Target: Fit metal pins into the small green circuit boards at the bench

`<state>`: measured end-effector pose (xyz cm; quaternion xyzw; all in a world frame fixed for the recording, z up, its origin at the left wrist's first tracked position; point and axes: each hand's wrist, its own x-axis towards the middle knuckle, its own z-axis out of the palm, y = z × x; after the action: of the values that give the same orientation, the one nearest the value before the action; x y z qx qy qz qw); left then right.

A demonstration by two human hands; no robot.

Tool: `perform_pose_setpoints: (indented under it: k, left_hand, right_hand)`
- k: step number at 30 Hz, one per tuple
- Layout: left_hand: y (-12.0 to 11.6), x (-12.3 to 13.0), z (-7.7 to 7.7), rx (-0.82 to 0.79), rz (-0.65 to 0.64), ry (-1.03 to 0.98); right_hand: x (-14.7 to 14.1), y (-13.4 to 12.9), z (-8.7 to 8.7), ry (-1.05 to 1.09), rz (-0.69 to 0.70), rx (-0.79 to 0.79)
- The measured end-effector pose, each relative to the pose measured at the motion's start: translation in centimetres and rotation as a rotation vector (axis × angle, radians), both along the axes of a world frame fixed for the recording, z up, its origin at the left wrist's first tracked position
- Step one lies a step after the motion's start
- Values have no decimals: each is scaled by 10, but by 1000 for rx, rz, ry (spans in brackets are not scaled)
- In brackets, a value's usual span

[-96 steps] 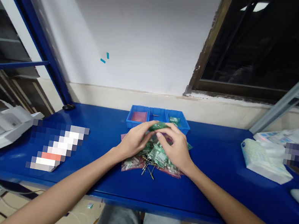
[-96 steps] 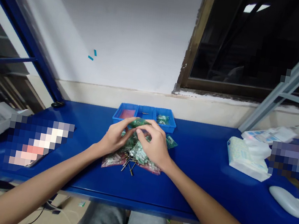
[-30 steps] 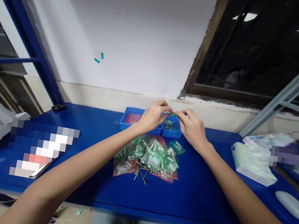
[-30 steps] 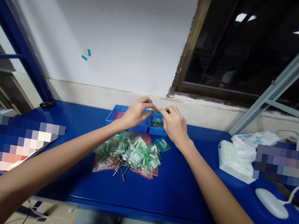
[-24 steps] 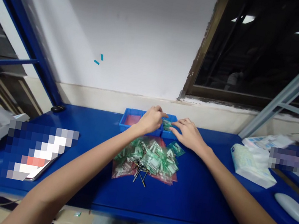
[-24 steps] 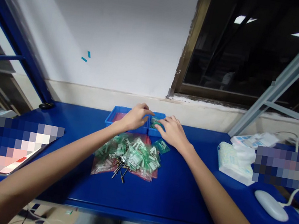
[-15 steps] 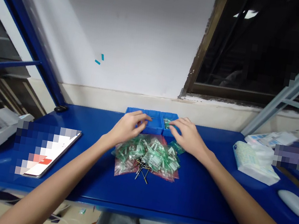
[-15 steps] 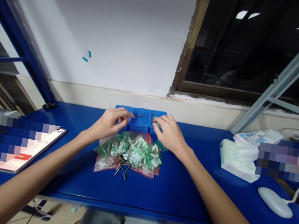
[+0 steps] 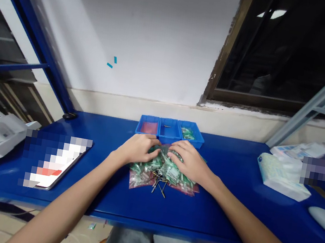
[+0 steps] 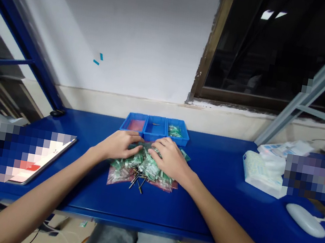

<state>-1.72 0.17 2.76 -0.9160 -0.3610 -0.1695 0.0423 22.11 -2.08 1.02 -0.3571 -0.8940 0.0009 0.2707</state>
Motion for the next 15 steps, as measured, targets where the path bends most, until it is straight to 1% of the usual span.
perform_pose_setpoints:
  k: [3, 6, 12, 15]
  left_hand:
    - [1, 2, -5, 8, 8, -3]
    - [3, 1, -8, 9, 14, -15]
    - [5, 0, -12, 8, 9, -84]
    - [6, 0, -13, -25, -9, -118]
  right_hand:
    - [1, 0, 1, -23, 20, -39]
    - [0, 0, -1, -14, 11, -72]
    - [0, -3, -2, -5, 7, -82]
    - [0, -2, -3, -4, 6, -88]
